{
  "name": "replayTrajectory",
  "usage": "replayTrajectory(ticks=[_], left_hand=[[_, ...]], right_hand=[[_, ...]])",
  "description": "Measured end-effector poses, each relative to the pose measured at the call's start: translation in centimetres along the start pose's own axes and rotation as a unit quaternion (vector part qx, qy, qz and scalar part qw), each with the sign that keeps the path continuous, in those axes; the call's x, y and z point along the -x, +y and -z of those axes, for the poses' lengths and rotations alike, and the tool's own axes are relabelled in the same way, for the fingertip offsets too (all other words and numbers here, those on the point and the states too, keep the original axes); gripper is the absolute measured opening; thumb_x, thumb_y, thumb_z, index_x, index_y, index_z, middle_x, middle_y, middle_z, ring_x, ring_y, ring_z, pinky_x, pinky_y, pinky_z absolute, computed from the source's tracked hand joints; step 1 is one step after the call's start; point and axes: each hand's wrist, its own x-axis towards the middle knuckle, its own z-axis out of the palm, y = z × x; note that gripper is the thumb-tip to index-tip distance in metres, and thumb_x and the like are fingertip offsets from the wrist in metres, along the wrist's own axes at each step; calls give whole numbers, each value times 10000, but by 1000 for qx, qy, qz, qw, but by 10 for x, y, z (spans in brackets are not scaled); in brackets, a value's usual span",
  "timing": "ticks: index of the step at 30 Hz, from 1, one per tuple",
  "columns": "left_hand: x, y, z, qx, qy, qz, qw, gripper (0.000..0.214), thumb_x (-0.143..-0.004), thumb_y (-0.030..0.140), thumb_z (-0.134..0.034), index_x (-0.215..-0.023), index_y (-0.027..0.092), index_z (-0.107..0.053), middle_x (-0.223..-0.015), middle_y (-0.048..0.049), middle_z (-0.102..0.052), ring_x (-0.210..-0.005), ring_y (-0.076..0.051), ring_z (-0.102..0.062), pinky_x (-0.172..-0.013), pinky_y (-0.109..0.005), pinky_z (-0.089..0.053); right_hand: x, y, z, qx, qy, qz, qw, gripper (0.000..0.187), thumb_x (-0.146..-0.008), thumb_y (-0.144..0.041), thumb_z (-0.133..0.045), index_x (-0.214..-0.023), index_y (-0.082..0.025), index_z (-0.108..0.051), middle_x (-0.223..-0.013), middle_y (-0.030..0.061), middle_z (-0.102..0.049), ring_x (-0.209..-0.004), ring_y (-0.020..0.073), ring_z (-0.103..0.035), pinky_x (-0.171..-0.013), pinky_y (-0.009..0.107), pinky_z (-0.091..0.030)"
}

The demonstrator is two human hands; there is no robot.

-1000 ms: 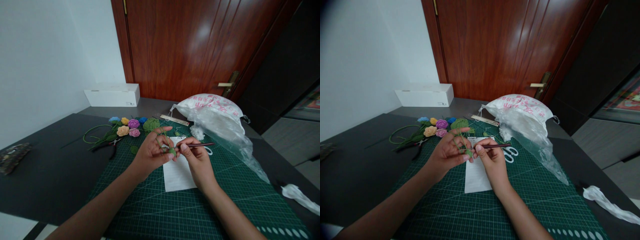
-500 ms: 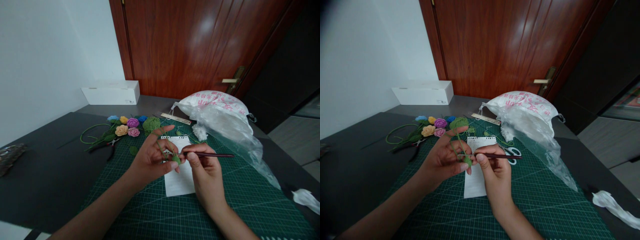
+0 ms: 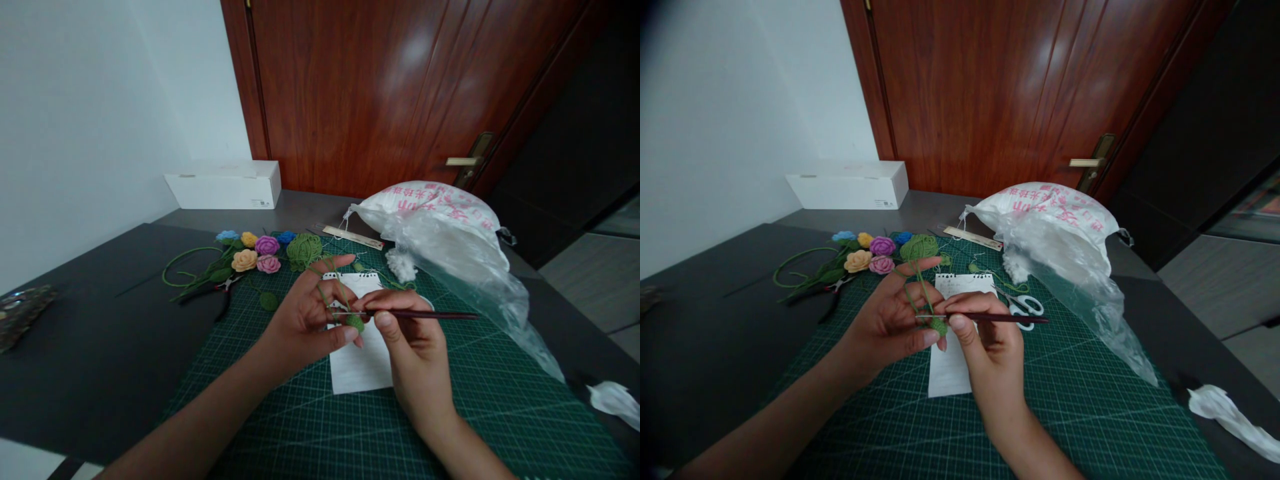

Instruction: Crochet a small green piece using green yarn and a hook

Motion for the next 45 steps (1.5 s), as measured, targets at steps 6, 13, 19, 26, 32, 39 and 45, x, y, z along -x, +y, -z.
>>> replayTrajectory(ticks=[6,13,19,26,32,39,45], left_hand=[[-1,-1,0,8,-1,8,1000,756,-810,-18,-755,-1442,291,-477,-968,0,-658,-792,-140,-689,-704,-287,-635],[-1,-4,2,-14,9,21,1000,746,-801,48,-801,-1434,260,-469,-965,-15,-669,-871,-181,-702,-741,-301,-598],[0,-3,3,-20,-8,-9,1000,677,-852,32,-741,-1430,265,-474,-989,-12,-656,-935,-193,-717,-907,-383,-558],[-1,-3,0,13,-6,-14,1000,684,-833,6,-739,-1410,274,-487,-940,-5,-618,-929,-218,-687,-787,-420,-649],[-2,-4,3,-13,23,-9,1000,676,-807,26,-782,-1389,236,-509,-904,4,-628,-837,-166,-657,-747,-355,-648],[-2,-2,4,-32,40,-6,999,673,-790,49,-811,-1371,228,-521,-895,8,-668,-798,-141,-657,-732,-301,-607],[-2,-1,4,-39,60,2,997,692,-760,68,-845,-1358,220,-530,-866,20,-689,-789,-129,-653,-728,-270,-557]], right_hand=[[2,0,2,42,8,22,999,53,-941,-314,-727,-922,-280,-763,-875,14,-775,-868,184,-721,-784,304,-577],[0,9,4,-38,17,-24,999,77,-954,-339,-714,-937,-269,-741,-872,3,-755,-767,152,-695,-702,270,-562],[-1,14,2,-114,6,-54,992,79,-965,-334,-697,-944,-261,-722,-856,2,-749,-707,134,-651,-685,260,-558],[-2,14,1,-130,-4,-50,990,86,-973,-320,-677,-953,-249,-721,-863,23,-735,-707,149,-639,-594,253,-564],[-4,14,4,-110,1,-40,993,106,-983,-332,-663,-959,-237,-704,-852,21,-727,-740,151,-640,-677,275,-573],[-4,13,6,-138,-6,-49,989,143,-1003,-374,-630,-945,-244,-641,-878,17,-761,-746,150,-645,-725,289,-559],[-6,13,10,-125,-19,-39,991,139,-1035,-379,-577,-975,-258,-612,-874,4,-776,-747,143,-655,-748,285,-535]])
